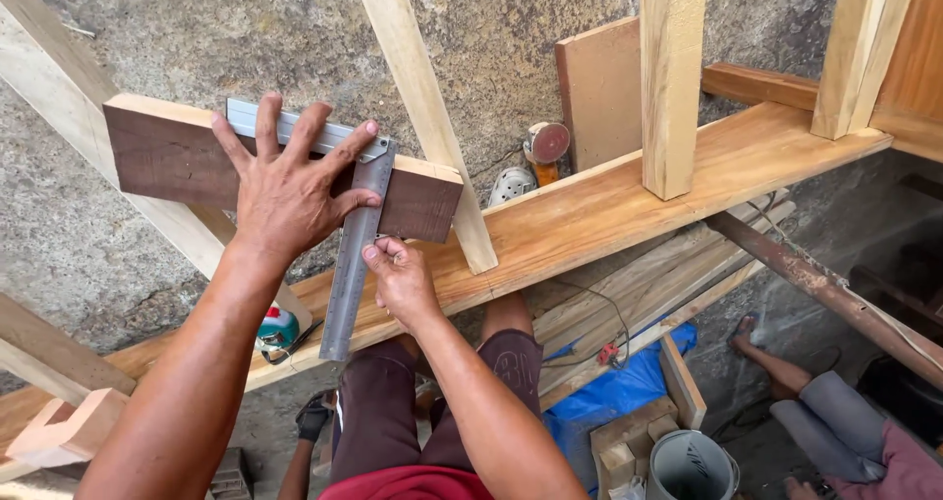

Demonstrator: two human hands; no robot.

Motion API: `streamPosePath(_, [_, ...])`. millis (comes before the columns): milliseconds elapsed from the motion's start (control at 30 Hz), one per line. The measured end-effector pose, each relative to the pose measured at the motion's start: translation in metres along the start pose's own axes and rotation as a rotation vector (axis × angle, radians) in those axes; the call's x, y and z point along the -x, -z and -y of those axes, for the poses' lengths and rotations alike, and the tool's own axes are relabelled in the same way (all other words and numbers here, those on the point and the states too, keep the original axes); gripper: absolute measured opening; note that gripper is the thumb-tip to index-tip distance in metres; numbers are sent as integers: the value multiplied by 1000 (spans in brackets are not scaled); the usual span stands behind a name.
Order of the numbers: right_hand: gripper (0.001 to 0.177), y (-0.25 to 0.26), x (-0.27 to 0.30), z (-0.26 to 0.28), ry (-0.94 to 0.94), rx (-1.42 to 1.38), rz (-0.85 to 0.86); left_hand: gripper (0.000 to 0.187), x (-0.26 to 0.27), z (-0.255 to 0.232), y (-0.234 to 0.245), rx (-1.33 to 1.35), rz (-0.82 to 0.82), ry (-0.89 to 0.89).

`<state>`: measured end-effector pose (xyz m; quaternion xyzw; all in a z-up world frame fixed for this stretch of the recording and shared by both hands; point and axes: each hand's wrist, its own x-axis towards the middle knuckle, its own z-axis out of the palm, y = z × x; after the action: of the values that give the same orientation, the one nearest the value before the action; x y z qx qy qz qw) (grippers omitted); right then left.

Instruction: Measure and mark dimensions on wood pieces using a tape measure, square, and pencil.

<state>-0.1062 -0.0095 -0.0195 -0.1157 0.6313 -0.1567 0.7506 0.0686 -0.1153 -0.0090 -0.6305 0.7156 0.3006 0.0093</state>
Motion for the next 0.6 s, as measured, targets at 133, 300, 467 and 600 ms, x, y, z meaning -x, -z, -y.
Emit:
streamPosePath(133, [26, 7, -6, -7, -35, -39, 19, 73, -1, 0, 0, -28, -41, -12])
streamPosePath(300, [26, 5, -5, -9, 17, 24, -29, 59, 2, 0, -2, -56, -79, -4])
streamPosePath(467, [29, -5, -6, -9, 55, -128, -34, 60, -1, 13, -9, -41, -169, -92])
streamPosePath(600, [29, -8, -14, -29, 61, -199, -82, 63, 1, 18, -13, -45, -210, -101])
